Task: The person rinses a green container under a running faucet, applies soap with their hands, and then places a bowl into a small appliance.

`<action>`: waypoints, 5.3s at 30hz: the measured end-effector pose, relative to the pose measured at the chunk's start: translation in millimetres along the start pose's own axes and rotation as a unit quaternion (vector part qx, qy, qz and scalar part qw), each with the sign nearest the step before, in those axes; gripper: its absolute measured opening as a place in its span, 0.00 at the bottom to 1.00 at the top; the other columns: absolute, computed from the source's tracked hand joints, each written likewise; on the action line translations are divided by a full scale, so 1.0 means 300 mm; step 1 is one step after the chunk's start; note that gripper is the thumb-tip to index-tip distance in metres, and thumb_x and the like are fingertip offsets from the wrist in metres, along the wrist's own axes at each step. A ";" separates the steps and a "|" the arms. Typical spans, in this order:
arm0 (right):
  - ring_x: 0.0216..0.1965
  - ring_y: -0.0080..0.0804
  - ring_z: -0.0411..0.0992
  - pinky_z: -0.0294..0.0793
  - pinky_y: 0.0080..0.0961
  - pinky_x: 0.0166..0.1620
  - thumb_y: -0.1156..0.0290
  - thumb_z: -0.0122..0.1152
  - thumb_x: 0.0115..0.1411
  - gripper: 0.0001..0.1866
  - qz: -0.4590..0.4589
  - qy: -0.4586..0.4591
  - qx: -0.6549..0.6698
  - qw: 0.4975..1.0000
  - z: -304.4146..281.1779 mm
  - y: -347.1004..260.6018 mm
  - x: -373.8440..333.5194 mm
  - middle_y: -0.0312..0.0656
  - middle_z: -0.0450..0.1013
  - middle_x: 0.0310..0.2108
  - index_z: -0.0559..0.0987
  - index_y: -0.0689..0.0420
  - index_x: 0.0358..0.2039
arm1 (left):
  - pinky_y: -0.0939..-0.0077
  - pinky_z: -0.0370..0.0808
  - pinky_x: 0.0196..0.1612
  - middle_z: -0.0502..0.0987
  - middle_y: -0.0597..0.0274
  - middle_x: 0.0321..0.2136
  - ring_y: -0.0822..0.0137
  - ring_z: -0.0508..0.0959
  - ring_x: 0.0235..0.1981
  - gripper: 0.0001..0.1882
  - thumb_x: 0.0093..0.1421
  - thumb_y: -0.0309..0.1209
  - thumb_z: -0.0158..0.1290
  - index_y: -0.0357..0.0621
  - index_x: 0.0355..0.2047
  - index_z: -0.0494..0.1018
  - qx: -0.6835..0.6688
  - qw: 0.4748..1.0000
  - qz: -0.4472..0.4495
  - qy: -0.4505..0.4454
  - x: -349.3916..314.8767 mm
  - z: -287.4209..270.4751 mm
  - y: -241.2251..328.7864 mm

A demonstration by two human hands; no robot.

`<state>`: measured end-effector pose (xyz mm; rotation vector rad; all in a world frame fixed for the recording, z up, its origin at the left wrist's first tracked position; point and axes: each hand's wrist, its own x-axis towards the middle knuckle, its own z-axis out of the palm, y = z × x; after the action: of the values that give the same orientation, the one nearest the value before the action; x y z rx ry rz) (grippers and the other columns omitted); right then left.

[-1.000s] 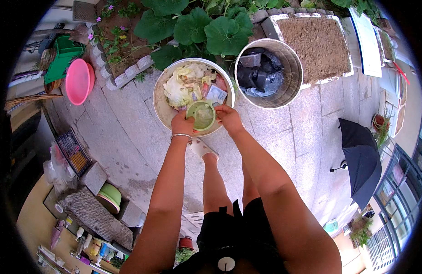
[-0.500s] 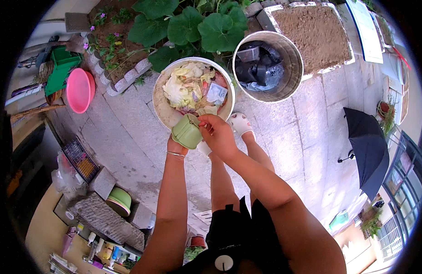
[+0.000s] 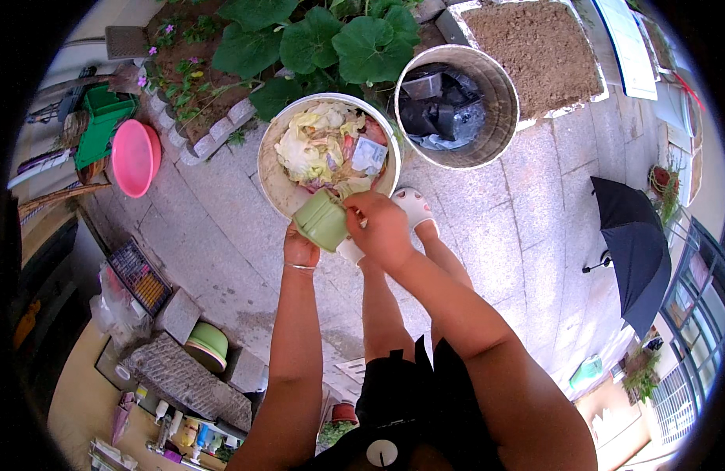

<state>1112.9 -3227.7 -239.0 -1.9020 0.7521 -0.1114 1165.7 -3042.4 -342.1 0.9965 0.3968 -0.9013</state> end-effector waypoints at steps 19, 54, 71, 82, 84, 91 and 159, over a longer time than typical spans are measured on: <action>0.32 0.38 0.72 0.72 0.27 0.36 0.77 0.60 0.48 0.19 0.046 -0.086 0.107 0.990 -0.028 -0.002 -0.036 0.45 0.71 0.32 0.75 0.56 0.43 | 0.57 0.63 0.58 0.58 0.49 0.58 0.54 0.61 0.59 0.40 0.52 0.37 0.52 0.38 0.62 0.47 -0.179 0.973 -0.083 -0.117 -0.113 0.120 0.085; 0.55 0.50 0.58 0.61 0.37 0.56 0.76 0.69 0.37 0.41 -0.163 -0.236 0.043 0.957 -0.166 -0.050 -0.095 0.48 0.59 0.53 0.63 0.54 0.54 | 0.78 0.79 0.35 0.60 0.52 0.58 0.60 0.73 0.49 0.37 0.36 0.15 0.57 0.47 0.52 0.66 0.483 0.855 0.071 -0.175 -0.240 0.309 0.327; 0.60 0.51 0.54 0.58 0.36 0.60 0.73 0.71 0.38 0.46 -0.110 -0.228 0.025 0.967 -0.156 -0.041 -0.081 0.51 0.56 0.58 0.56 0.60 0.58 | 0.69 0.71 0.51 0.56 0.49 0.60 0.57 0.61 0.59 0.44 0.36 0.13 0.54 0.44 0.58 0.57 0.548 0.799 0.199 -0.148 -0.262 0.330 0.298; 0.54 0.55 0.61 0.63 0.36 0.55 0.67 0.72 0.40 0.51 -0.020 -0.195 0.076 0.978 -0.106 -0.010 -0.106 0.58 0.58 0.55 0.51 0.60 0.60 | 0.67 0.65 0.56 0.60 0.55 0.57 0.63 0.64 0.56 0.46 0.44 0.20 0.62 0.38 0.61 0.50 0.335 0.927 0.120 -0.115 -0.256 0.281 0.200; 0.53 0.55 0.63 0.65 0.36 0.54 0.66 0.71 0.41 0.50 -0.004 -0.202 0.084 0.976 -0.101 -0.010 -0.108 0.59 0.58 0.55 0.51 0.61 0.61 | 0.68 0.65 0.56 0.61 0.56 0.56 0.63 0.65 0.55 0.44 0.44 0.21 0.63 0.37 0.60 0.53 0.397 0.900 0.144 -0.105 -0.255 0.258 0.199; 0.53 0.51 0.64 0.71 0.34 0.48 0.63 0.67 0.48 0.45 0.105 -0.230 0.149 0.956 -0.035 0.024 -0.118 0.61 0.58 0.55 0.52 0.65 0.60 | 0.69 0.65 0.55 0.63 0.57 0.52 0.65 0.65 0.53 0.38 0.46 0.22 0.61 0.37 0.57 0.58 0.220 0.972 0.074 -0.035 -0.223 0.238 0.175; 0.22 0.21 0.71 0.71 0.19 0.27 0.73 0.54 0.57 0.10 0.221 -0.117 0.274 0.929 0.062 0.037 -0.028 0.42 0.75 0.23 0.77 0.65 0.37 | 0.69 0.75 0.45 0.72 0.53 0.43 0.61 0.75 0.42 0.23 0.52 0.27 0.54 0.32 0.48 0.65 -0.038 0.993 0.113 -0.002 -0.073 0.083 0.098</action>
<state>1108.6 -3211.1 -254.8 -1.1611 0.8598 0.1716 1174.0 -3046.5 -298.7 0.9478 0.3052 -0.6796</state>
